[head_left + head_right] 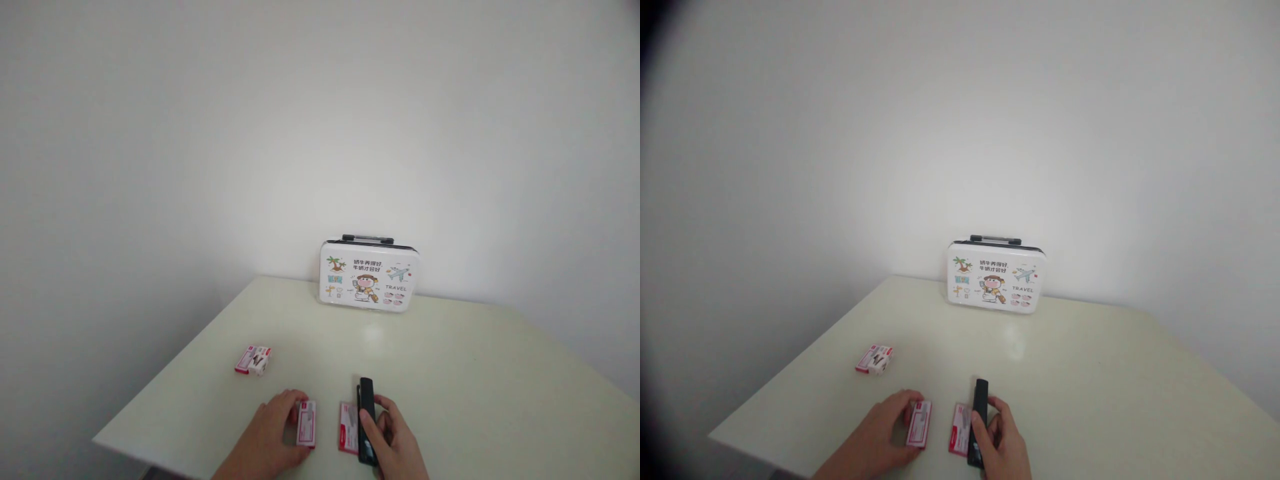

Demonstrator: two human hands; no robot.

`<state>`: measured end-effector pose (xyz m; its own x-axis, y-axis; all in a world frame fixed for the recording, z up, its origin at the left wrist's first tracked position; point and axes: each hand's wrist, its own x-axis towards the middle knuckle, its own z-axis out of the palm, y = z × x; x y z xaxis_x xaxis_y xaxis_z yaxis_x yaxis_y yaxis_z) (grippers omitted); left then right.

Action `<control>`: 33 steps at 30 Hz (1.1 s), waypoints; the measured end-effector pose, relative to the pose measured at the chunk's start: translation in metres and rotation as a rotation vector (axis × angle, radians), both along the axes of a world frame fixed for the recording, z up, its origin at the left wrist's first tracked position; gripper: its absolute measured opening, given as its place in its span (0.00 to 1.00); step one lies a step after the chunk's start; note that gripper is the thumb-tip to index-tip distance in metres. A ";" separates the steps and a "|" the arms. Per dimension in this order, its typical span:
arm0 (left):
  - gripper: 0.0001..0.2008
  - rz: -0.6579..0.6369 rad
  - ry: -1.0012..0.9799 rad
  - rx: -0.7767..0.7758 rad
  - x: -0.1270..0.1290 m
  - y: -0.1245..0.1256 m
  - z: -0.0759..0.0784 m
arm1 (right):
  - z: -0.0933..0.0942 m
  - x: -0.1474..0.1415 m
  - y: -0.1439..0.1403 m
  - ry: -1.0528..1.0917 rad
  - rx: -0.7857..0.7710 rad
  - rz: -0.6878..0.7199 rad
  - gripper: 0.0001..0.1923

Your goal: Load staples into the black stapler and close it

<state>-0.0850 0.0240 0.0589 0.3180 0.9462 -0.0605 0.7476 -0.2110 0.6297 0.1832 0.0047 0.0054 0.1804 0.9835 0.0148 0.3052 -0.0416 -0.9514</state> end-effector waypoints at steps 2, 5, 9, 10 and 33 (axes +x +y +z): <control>0.29 -0.038 -0.065 0.051 0.013 0.006 0.009 | -0.001 0.000 0.001 -0.002 0.007 -0.009 0.34; 0.30 -0.127 -0.136 0.072 0.040 0.013 0.016 | -0.005 -0.001 0.003 0.011 0.006 -0.007 0.35; 0.32 -0.253 -0.103 0.073 0.075 0.013 0.012 | -0.008 -0.001 0.003 0.015 0.023 -0.040 0.35; 0.31 -0.260 -0.092 0.084 0.082 0.012 0.010 | -0.008 0.000 0.003 0.006 0.024 -0.040 0.34; 0.27 0.326 0.291 0.405 -0.128 0.044 -0.061 | -0.020 -0.003 0.002 0.046 0.073 -0.080 0.35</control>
